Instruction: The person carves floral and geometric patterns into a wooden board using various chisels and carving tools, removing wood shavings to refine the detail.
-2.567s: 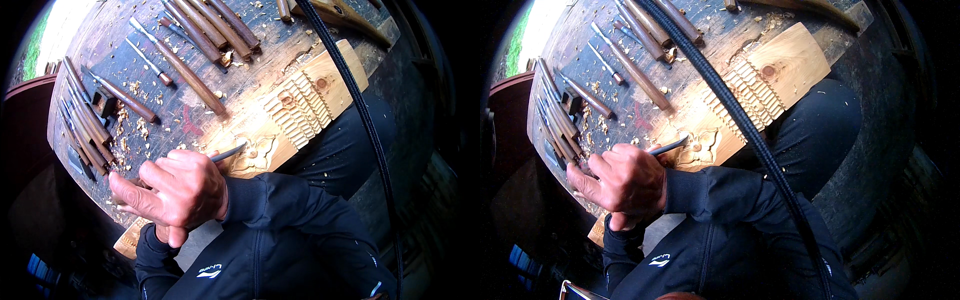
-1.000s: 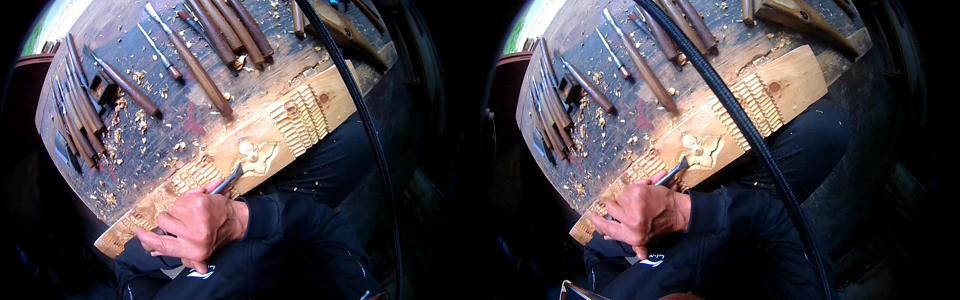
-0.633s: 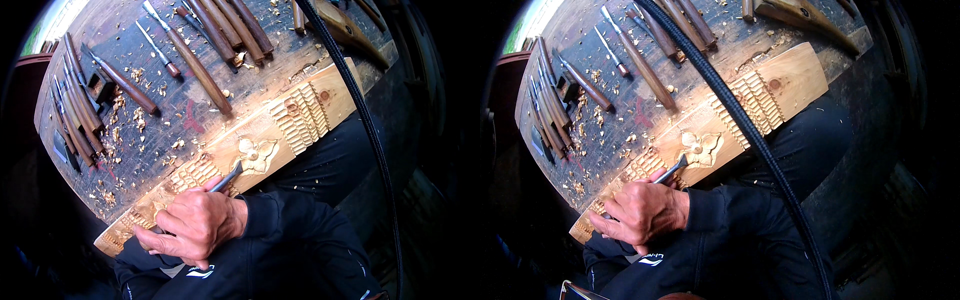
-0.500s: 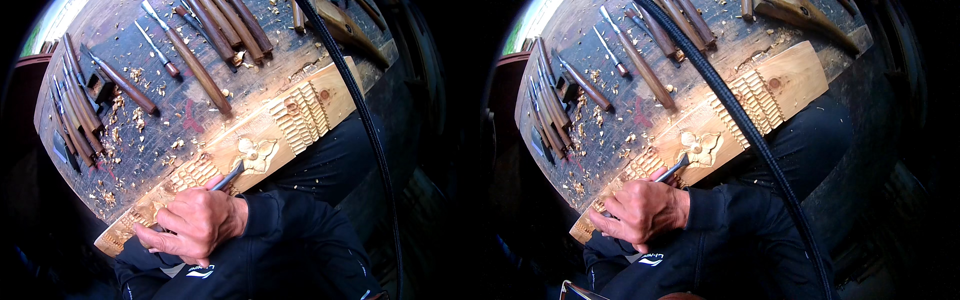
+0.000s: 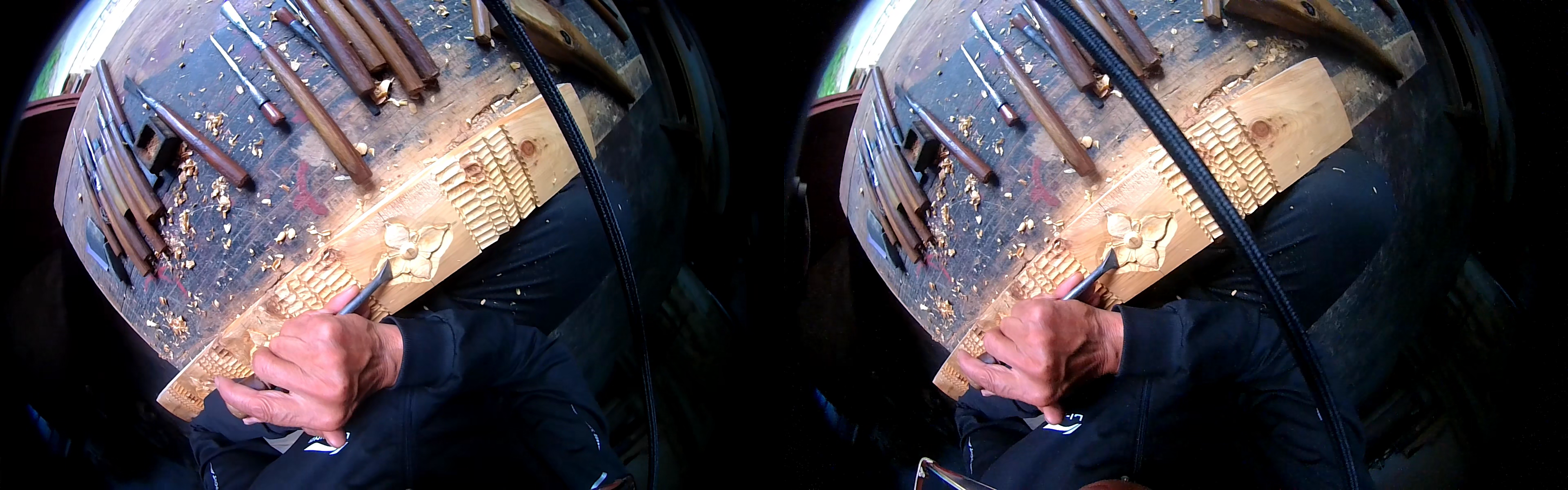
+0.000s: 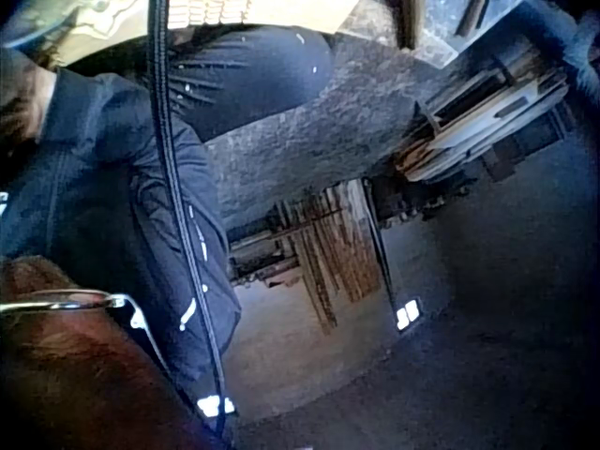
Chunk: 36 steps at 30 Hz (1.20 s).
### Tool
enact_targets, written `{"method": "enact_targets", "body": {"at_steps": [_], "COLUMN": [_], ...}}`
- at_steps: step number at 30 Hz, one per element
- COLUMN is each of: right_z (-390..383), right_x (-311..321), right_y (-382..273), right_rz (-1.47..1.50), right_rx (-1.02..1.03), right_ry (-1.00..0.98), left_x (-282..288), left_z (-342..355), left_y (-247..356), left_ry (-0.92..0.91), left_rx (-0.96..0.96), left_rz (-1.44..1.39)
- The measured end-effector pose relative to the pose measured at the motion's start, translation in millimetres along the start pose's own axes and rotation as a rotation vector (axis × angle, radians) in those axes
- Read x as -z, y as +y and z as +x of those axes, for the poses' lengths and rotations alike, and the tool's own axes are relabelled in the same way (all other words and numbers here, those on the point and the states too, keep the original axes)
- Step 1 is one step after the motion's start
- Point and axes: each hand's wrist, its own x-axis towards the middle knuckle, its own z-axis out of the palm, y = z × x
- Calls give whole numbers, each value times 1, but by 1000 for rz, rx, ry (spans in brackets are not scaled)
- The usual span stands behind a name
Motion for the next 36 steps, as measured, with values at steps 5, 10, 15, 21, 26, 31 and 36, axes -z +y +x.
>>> {"method": "enact_targets", "body": {"at_steps": [5,10,15,21,26,31,36], "right_z": [1,-1,0,0,3,1,1], "right_x": [2,4,3,-1,2,1,5], "right_y": [-1,-2,-1,1,1,1,2], "right_rz": [0,-30,-40,-13,-23,-11,4], "right_rx": [-10,-20,-18,-24,-27,-23,-28], "right_ry": [-12,-54,-51,9,16,19,12], "left_x": [-2,-4,-7,-10,-11,-16,-19], "left_z": [2,5,6,9,12,13,16], "left_y": [1,1,2,2,0,1,0], "left_ry": [-23,-42,-62,-86,-106,-123,-142], "left_rx": [0,-1,-1,-3,-2,-10,-12], "left_rz": [-14,-27,-41,-59,-82,-90,-106]}}
